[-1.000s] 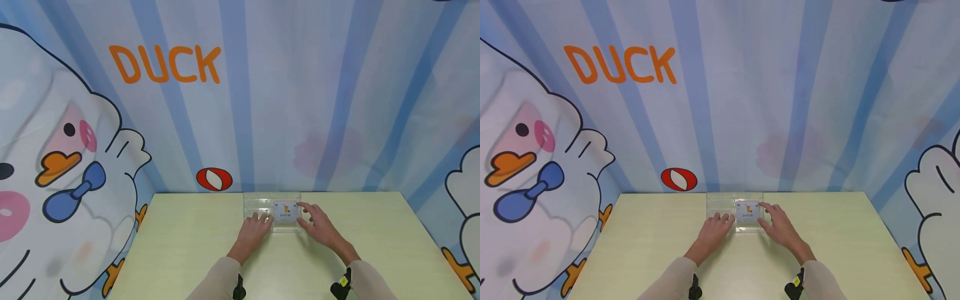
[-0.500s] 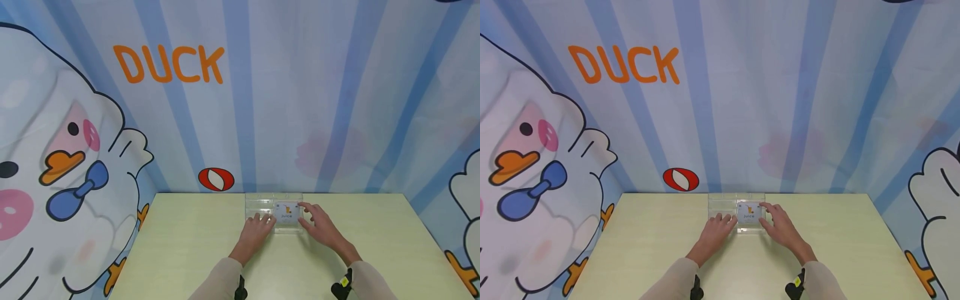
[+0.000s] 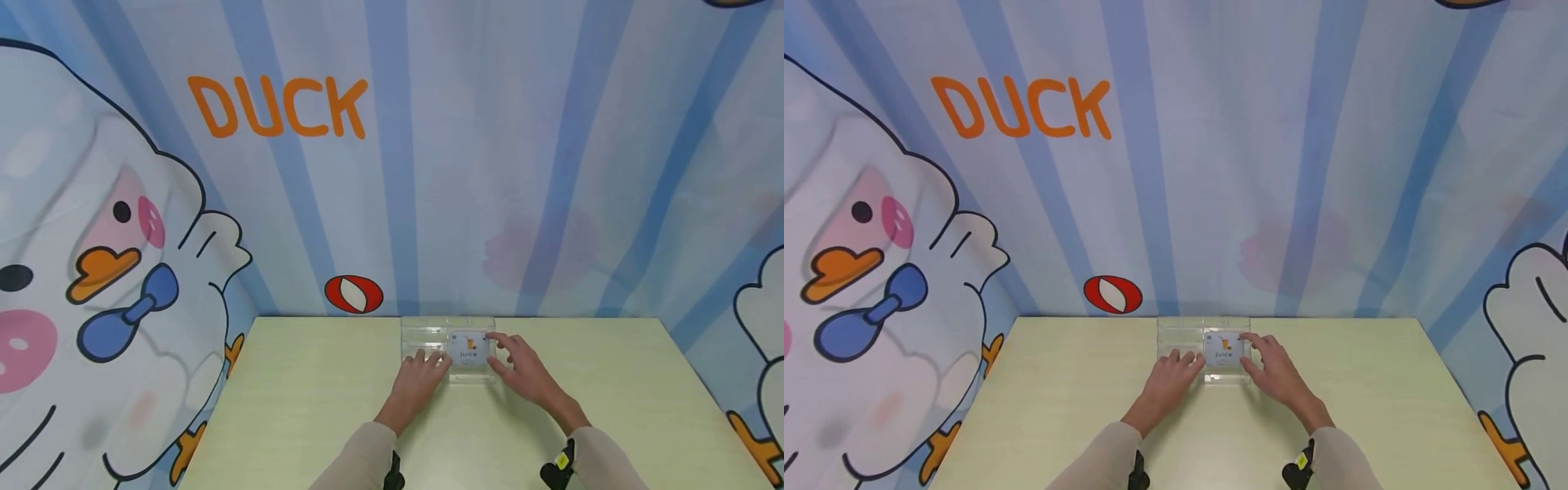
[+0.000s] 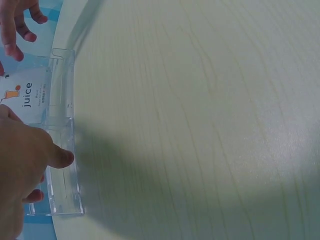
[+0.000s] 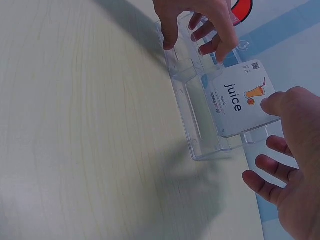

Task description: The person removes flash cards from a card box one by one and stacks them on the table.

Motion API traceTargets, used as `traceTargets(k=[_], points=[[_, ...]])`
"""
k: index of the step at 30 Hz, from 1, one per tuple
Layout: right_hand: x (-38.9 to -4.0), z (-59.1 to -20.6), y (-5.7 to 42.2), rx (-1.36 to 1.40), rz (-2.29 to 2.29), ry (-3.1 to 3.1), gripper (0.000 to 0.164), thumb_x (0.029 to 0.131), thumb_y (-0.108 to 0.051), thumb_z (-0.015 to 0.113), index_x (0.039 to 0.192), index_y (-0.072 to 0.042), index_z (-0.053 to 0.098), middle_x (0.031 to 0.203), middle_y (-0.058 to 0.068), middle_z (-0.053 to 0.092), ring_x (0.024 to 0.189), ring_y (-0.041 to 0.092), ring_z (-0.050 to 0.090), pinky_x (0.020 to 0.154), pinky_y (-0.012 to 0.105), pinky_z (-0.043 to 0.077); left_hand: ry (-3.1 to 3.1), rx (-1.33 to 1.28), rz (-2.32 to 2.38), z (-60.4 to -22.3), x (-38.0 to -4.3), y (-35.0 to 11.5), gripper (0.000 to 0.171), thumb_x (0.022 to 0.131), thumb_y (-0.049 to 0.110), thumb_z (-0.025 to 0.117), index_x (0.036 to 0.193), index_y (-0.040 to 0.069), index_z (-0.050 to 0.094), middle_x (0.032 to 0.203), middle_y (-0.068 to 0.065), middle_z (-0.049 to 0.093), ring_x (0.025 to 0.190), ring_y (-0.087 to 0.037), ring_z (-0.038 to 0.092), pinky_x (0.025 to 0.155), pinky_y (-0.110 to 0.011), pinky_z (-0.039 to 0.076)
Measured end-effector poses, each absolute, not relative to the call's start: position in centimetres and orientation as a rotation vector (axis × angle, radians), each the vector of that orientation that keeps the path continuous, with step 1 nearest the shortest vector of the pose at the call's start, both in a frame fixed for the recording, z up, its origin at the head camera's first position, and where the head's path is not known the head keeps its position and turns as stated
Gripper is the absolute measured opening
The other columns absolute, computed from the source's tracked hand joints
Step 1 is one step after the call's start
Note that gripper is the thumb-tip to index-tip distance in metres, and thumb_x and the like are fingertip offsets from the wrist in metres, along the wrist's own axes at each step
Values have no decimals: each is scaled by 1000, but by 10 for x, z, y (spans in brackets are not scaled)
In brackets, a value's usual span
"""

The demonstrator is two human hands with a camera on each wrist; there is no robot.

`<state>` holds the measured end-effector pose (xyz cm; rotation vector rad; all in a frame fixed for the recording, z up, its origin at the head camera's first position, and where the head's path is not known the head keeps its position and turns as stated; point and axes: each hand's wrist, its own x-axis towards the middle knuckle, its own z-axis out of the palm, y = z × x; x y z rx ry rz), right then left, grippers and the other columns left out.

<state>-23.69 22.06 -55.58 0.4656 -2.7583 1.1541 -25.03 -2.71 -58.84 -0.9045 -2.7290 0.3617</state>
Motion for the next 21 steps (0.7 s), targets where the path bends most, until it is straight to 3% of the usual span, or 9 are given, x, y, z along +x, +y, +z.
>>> traceTargets(k=[21], points=[[-238, -556, 220, 460, 1193, -2723, 41, 101, -12, 67, 140, -5, 56, 124, 21, 59, 101, 38, 60, 81, 48, 52, -2702, -902, 353, -591, -251, -27, 48, 94, 13, 78, 134, 22, 53, 131, 1, 64, 107, -23, 64, 79, -37, 59]])
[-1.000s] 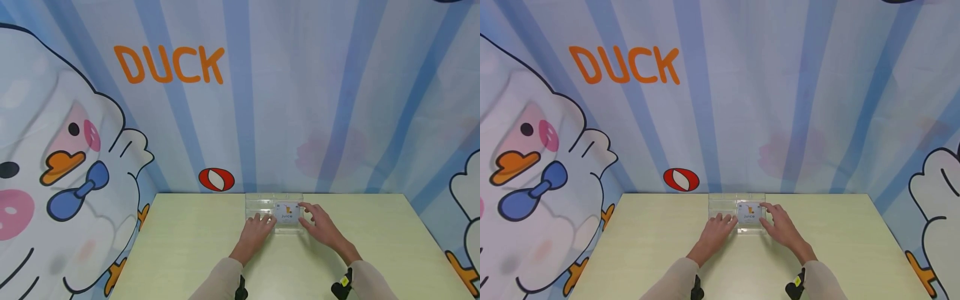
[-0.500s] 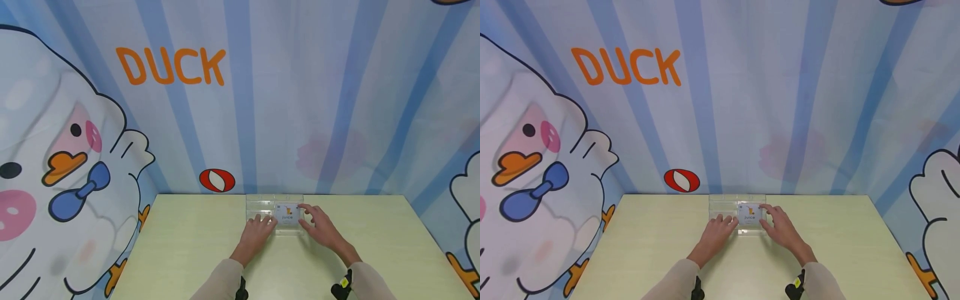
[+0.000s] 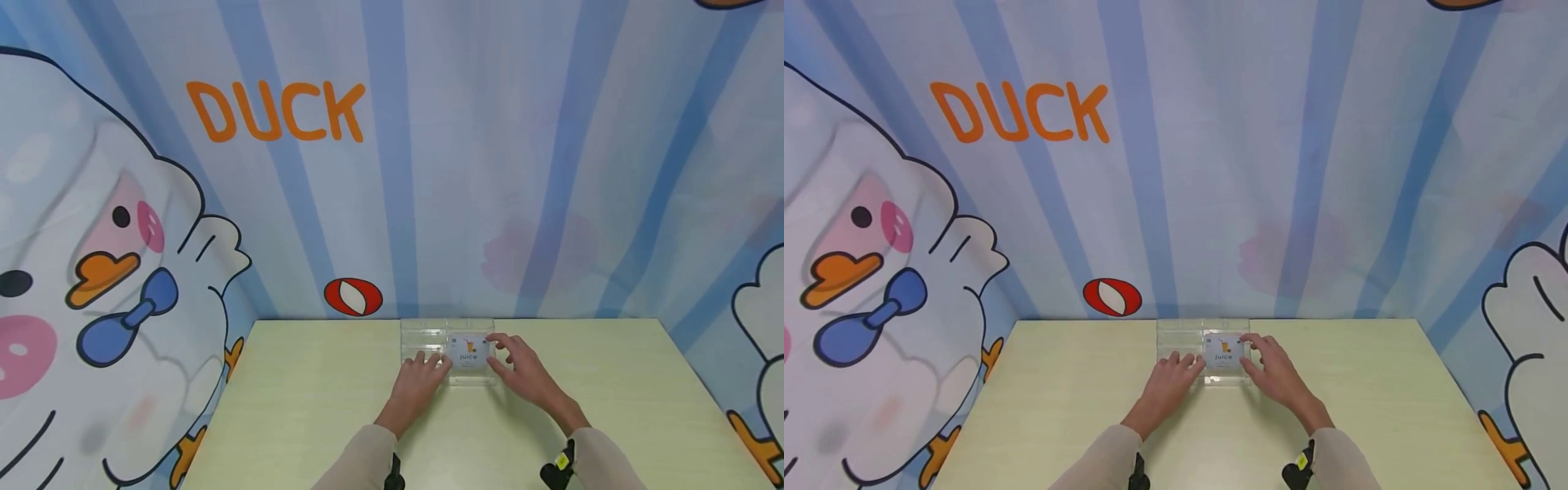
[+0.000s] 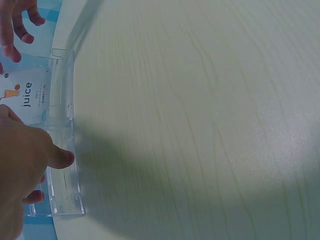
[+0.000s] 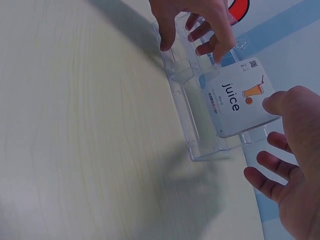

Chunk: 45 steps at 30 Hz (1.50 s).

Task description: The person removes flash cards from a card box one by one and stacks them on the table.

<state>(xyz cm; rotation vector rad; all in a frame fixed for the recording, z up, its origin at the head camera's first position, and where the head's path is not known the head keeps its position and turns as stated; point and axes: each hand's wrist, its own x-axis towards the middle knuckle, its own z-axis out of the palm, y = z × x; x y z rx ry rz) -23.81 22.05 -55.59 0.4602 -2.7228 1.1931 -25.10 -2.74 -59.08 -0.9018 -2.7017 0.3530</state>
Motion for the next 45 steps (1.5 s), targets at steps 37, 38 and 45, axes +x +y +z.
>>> traceTargets(k=[37, 38, 45], points=[[-249, -555, 206, 509, 1287, -2697, 15, 102, -6, 64, 117, -5, 67, 117, 11, 69, 86, 17, 67, 70, 31, 55, -2749, -901, 393, -582, -249, -24, 48, 97, 16, 75, 137, 25, 50, 135, 4, 61, 111, -21, 61, 82, -37, 59], [-250, -553, 206, 512, 1280, -2698, 15, 102, -6, 64, 117, -5, 68, 117, 11, 69, 86, 17, 66, 70, 31, 55, -2749, -898, 393, -583, -250, -24, 48, 97, 17, 75, 137, 25, 50, 135, 4, 61, 111, -21, 61, 82, -37, 58], [-252, -545, 207, 518, 1214, -2687, 15, 99, -3, 67, 114, -6, 69, 114, 10, 71, 83, 18, 64, 66, 31, 52, -2761, -889, 397, -583, -249, -26, 47, 98, 18, 74, 137, 25, 49, 135, 4, 61, 111, -22, 61, 82, -38, 58]])
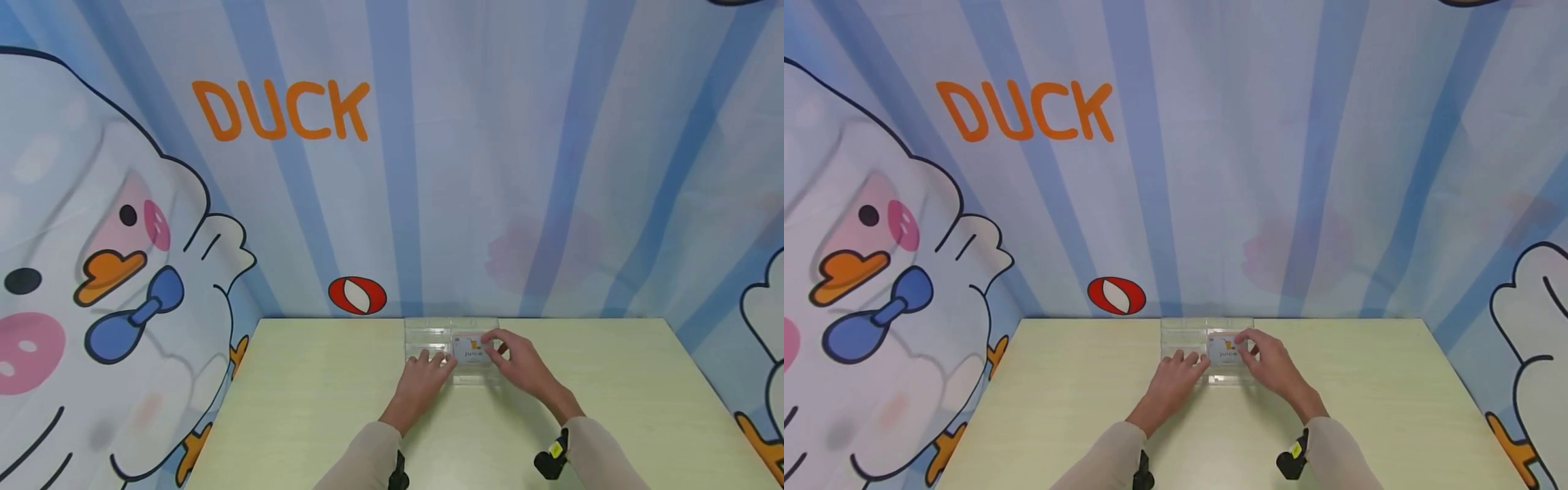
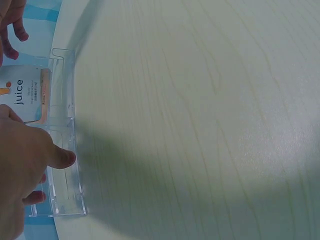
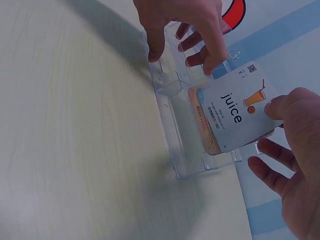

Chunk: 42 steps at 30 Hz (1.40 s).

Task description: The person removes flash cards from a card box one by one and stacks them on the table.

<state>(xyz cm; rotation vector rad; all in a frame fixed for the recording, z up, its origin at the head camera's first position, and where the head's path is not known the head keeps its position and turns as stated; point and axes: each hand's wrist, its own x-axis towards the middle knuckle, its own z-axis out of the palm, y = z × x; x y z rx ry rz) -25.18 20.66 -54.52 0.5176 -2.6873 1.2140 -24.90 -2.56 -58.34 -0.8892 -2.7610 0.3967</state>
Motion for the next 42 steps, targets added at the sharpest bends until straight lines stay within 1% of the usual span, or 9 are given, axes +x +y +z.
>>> traceTargets(k=[4, 10, 16, 20, 24, 28, 32, 42], points=[[-253, -542, 207, 522, 1163, -2683, 15, 99, -4, 68, 113, -7, 70, 112, 9, 72, 84, 19, 63, 62, 30, 51, -2766, -885, 389, -583, -249, -26, 47, 98, 17, 73, 138, 25, 49, 135, 4, 62, 110, -22, 61, 81, -37, 58], [-252, -533, 208, 516, 1074, -2665, 15, 99, -4, 68, 112, -9, 73, 110, 7, 74, 85, 18, 61, 64, 31, 51, -2768, -888, 404, -583, -249, -25, 49, 98, 16, 73, 139, 26, 48, 136, 4, 61, 113, -21, 61, 82, -37, 58], [-253, -526, 210, 527, 1068, -2635, 15, 98, -7, 71, 113, -7, 73, 112, 7, 73, 90, 20, 64, 66, 31, 55, -2794, -881, 402, -582, -249, -25, 49, 99, 15, 72, 140, 26, 46, 139, 4, 59, 116, -22, 60, 86, -38, 57], [-251, -525, 211, 534, 1141, -2627, 21, 95, -8, 76, 115, -7, 71, 114, 8, 73, 92, 22, 68, 71, 32, 60, -2791, -880, 387, -582, -249, -25, 48, 99, 14, 72, 137, 27, 47, 138, 4, 59, 116, -22, 60, 87, -38, 57], [-243, -525, 212, 522, 1225, -2664, 29, 91, -6, 79, 118, -8, 69, 119, 11, 71, 90, 23, 72, 71, 33, 61, -2771, -884, 385, -583, -248, -26, 47, 98, 12, 72, 136, 27, 48, 137, 5, 60, 114, -22, 61, 84, -37, 57], [-232, -530, 213, 502, 1315, -2719, 33, 90, -2, 79, 121, -7, 67, 123, 15, 68, 83, 18, 72, 67, 29, 59, -2773, -884, 389, -585, -249, -25, 48, 98, 12, 72, 137, 28, 48, 137, 5, 60, 113, -22, 61, 84, -38, 57], [-221, -538, 214, 484, 1393, -2753, 36, 89, 0, 79, 122, -6, 66, 123, 15, 67, 77, 13, 69, 65, 26, 58, -2794, -873, 397, -585, -249, -24, 49, 98, 13, 73, 138, 28, 48, 138, 4, 60, 115, -22, 61, 86, -38, 58], [-202, -561, 220, 386, 1501, -2813, 35, 86, -2, 83, 117, -6, 67, 123, 13, 67, 77, 15, 63, 66, 25, 55, -2822, -856, 417, -584, -249, -23, 51, 98, 16, 74, 139, 28, 48, 140, 4, 59, 118, -22, 61, 88, -38, 57]])
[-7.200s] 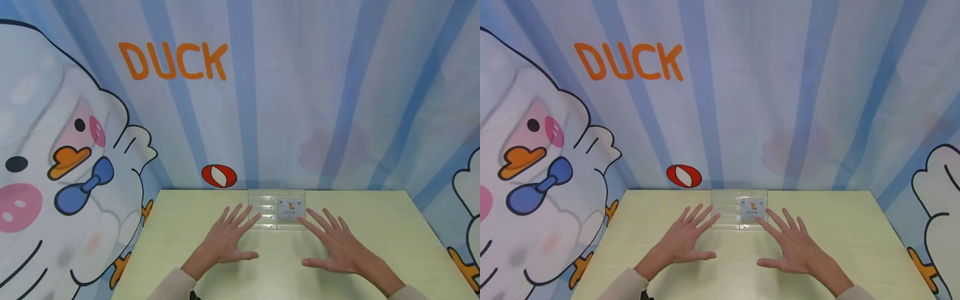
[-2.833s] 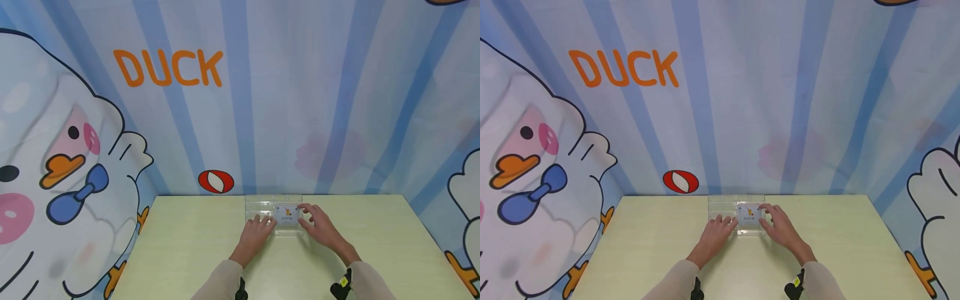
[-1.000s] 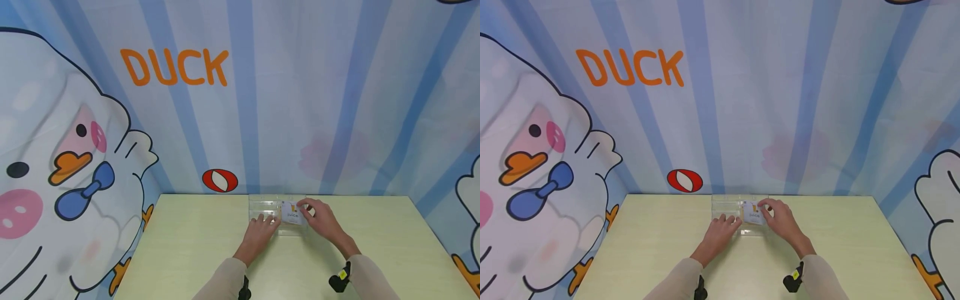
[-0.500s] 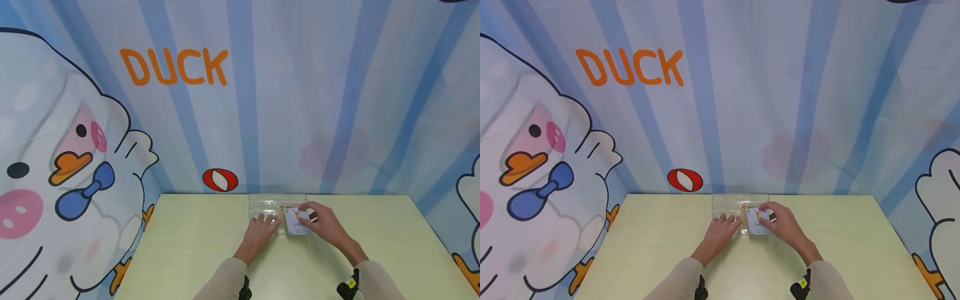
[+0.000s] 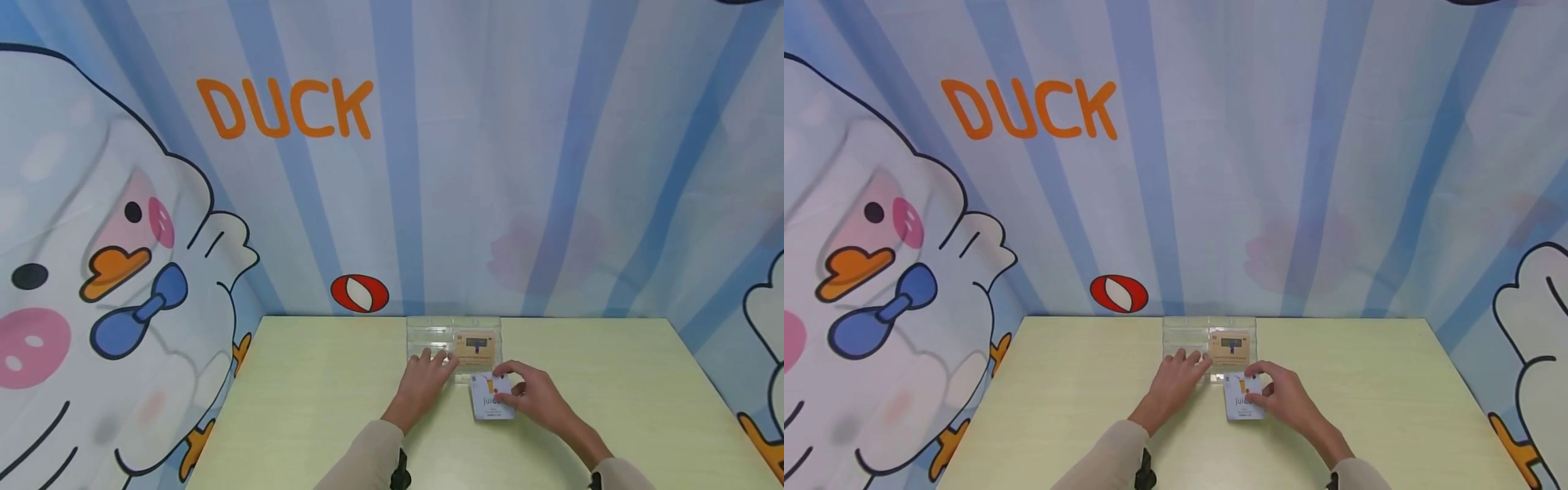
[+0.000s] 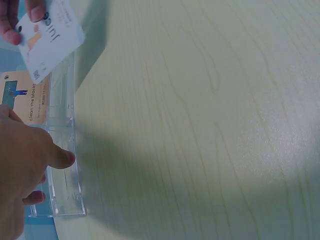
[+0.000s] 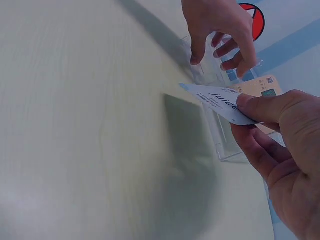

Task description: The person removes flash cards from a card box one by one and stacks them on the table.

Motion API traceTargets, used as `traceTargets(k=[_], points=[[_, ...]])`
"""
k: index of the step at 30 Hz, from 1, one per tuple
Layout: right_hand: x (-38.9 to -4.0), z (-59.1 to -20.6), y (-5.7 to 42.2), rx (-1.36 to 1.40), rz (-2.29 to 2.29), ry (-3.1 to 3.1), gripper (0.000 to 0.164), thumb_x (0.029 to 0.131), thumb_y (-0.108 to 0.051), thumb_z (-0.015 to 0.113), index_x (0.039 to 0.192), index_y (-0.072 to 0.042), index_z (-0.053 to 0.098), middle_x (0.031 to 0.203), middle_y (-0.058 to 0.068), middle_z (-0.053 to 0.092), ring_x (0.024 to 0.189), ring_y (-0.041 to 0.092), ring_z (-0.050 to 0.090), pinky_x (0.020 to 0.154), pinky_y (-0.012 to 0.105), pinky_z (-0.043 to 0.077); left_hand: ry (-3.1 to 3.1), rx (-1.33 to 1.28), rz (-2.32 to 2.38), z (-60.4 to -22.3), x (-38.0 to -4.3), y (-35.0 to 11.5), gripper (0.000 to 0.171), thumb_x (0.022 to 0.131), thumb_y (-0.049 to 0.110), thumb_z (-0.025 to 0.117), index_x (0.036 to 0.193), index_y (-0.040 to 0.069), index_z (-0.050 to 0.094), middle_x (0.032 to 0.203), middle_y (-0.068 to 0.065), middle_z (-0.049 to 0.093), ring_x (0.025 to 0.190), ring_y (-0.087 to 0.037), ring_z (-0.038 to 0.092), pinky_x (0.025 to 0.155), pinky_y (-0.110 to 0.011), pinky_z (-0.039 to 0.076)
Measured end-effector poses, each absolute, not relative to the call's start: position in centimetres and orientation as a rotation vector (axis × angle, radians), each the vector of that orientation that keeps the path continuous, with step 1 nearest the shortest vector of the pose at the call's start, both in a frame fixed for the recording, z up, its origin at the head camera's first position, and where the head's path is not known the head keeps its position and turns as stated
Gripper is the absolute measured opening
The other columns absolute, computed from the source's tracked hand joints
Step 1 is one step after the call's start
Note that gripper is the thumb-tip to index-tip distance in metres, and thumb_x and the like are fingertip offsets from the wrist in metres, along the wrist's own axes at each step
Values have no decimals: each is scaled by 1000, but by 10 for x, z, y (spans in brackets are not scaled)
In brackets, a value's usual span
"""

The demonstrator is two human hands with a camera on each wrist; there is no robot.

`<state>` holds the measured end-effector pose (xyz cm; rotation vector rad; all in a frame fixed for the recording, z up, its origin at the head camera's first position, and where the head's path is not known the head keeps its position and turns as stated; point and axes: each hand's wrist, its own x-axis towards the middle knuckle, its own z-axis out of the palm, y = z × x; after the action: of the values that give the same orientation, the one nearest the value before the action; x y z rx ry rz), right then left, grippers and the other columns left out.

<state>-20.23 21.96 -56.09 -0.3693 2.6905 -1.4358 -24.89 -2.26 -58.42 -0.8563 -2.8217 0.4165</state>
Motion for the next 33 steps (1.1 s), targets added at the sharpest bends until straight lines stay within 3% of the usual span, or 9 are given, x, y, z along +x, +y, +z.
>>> traceTargets(k=[9, 17, 25, 33], points=[[-191, -582, 219, -351, -1413, 2647, 34, 84, -2, 84, 114, -6, 68, 121, 14, 66, 73, 15, 60, 63, 23, 51, -2793, -852, 404, -582, -248, -24, 54, 95, 16, 77, 138, 29, 48, 139, 4, 60, 116, -22, 61, 87, -38, 58], [-185, -589, 217, -440, -1175, 2750, 39, 79, -12, 90, 112, -7, 70, 105, -1, 68, 81, 14, 56, 70, 24, 50, -2784, -848, 394, -584, -249, -25, 54, 94, 14, 78, 137, 28, 48, 138, 4, 60, 115, -22, 62, 85, -38, 58], [-180, -597, 217, -420, -958, 2822, 46, 76, -30, 93, 114, -14, 72, 113, -5, 68, 94, 14, 53, 86, 40, 51, -2795, -855, 357, -582, -247, -25, 49, 99, 15, 72, 139, 29, 49, 139, 5, 59, 118, -21, 60, 89, -38, 56], [-176, -607, 221, -595, -924, 2891, 43, 79, -34, 91, 112, -14, 71, 110, -6, 64, 100, 17, 60, 91, 46, 53, -2769, -861, 365, -584, -247, -26, 50, 98, 15, 73, 139, 28, 49, 138, 5, 60, 116, -21, 61, 88, -38, 57]])
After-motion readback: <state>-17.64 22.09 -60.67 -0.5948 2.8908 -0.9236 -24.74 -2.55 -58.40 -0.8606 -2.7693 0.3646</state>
